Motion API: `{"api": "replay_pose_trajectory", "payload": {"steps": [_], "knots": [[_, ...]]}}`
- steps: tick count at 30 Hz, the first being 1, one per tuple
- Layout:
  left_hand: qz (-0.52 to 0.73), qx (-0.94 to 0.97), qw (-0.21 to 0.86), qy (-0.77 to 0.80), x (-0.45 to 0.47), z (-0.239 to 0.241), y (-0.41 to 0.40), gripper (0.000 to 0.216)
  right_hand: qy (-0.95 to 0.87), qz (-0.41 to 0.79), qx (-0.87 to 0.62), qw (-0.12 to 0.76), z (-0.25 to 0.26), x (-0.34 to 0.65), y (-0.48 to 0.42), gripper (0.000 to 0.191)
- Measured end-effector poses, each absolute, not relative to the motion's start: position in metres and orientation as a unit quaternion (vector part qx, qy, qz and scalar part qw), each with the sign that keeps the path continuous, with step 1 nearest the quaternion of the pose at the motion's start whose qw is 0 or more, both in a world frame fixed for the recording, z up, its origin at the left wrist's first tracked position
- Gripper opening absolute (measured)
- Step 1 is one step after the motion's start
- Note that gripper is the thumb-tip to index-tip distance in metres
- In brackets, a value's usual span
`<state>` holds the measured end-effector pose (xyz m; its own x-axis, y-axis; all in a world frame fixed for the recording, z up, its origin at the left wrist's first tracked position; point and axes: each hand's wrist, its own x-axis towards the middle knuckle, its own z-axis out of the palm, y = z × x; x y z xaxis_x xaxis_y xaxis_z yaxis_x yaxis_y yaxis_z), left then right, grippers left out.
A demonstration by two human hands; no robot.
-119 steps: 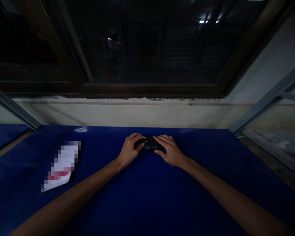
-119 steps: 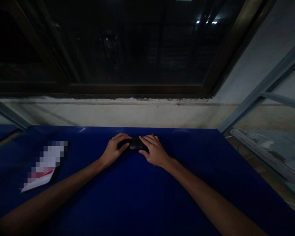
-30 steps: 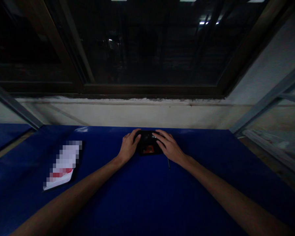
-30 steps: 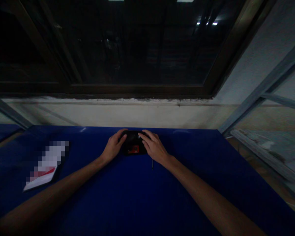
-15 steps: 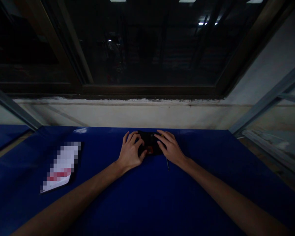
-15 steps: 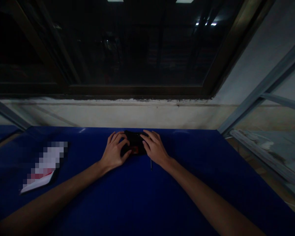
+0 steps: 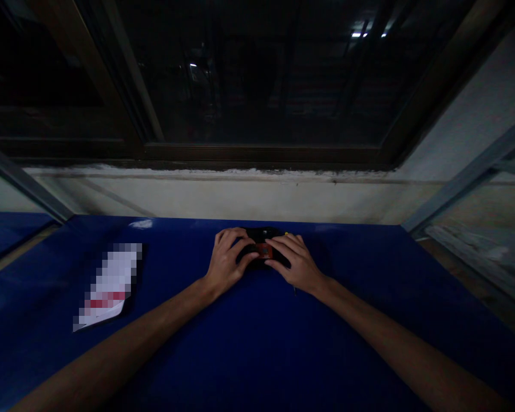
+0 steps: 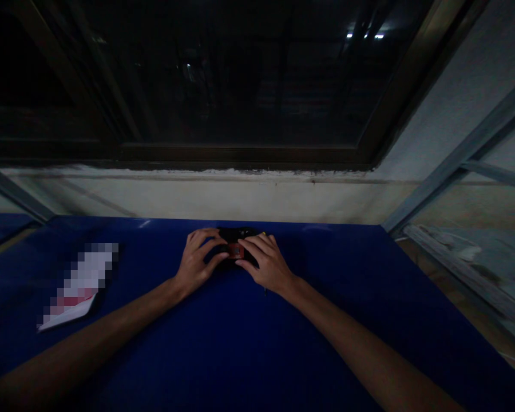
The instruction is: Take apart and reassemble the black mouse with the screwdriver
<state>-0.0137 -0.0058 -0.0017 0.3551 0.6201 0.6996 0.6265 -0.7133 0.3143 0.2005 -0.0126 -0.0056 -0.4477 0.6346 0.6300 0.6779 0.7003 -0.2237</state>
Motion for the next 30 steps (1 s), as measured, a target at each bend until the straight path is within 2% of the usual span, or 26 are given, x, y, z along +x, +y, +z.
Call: {"api": "replay_pose_trajectory", "payload": {"steps": [3, 9, 21, 30], "knots": [[-0.425, -0.823, -0.016, -0.377, -0.0139, -0.0024, -0.0058, 0.021, -0.847, -0.015, -0.383, 0.369, -0.0089, 0.2002, -0.012, 0.038], [-0.427, -0.822, -0.06, -0.371, -0.0138, -0.0037, -0.0026, 0.046, -0.815, -0.022, -0.395, 0.423, -0.0091, 0.1992, -0.0133, 0.038], [-0.447, -0.821, -0.067, -0.349, -0.0151, -0.0048, -0.0018, 0.041, -0.8, 0.013, -0.361, 0.479, -0.0073, 0.1969, -0.0132, 0.053], [-0.459, -0.815, -0.055, -0.348, -0.0161, -0.0067, -0.0014, 0.041, -0.776, 0.063, -0.406, 0.479, -0.0112, 0.198, -0.0151, 0.042]]}}
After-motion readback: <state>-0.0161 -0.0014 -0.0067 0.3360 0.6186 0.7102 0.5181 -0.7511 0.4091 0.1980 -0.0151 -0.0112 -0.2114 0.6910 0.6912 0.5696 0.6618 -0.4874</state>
